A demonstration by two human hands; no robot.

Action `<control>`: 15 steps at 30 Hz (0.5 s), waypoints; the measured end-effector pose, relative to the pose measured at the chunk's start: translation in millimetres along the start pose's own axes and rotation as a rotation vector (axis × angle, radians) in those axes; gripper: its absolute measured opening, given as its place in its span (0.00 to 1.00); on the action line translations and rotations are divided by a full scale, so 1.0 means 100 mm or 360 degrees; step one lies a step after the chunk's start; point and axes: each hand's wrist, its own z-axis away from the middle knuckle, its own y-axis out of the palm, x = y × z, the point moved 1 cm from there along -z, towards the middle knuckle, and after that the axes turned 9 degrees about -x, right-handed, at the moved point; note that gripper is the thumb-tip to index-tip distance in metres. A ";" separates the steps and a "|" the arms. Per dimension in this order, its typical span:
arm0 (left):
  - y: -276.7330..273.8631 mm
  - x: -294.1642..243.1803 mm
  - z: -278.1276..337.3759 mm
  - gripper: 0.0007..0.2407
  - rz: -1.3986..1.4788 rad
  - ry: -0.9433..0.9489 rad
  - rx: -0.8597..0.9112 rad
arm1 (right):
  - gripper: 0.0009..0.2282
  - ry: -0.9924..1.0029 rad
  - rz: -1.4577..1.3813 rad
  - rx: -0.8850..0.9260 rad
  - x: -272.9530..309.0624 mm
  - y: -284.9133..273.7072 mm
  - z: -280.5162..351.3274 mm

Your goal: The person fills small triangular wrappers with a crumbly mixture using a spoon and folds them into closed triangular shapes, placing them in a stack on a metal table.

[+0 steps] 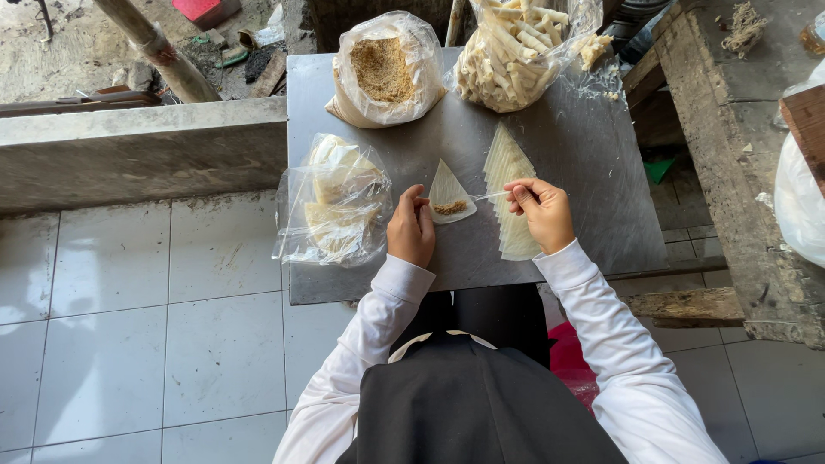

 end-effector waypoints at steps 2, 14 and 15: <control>0.00 0.00 0.00 0.13 -0.0005 -0.0019 -0.0007 | 0.07 0.0007 -0.0007 0.0008 0.00 0.05 -0.01; 0.01 0.05 0.01 0.16 0.0020 -0.0047 -0.0038 | 0.07 -0.0001 -0.0005 0.0142 0.07 0.34 -0.04; 0.01 0.05 0.01 0.17 0.0024 -0.0046 -0.0039 | 0.07 -0.0004 -0.0005 0.0135 0.07 0.30 -0.04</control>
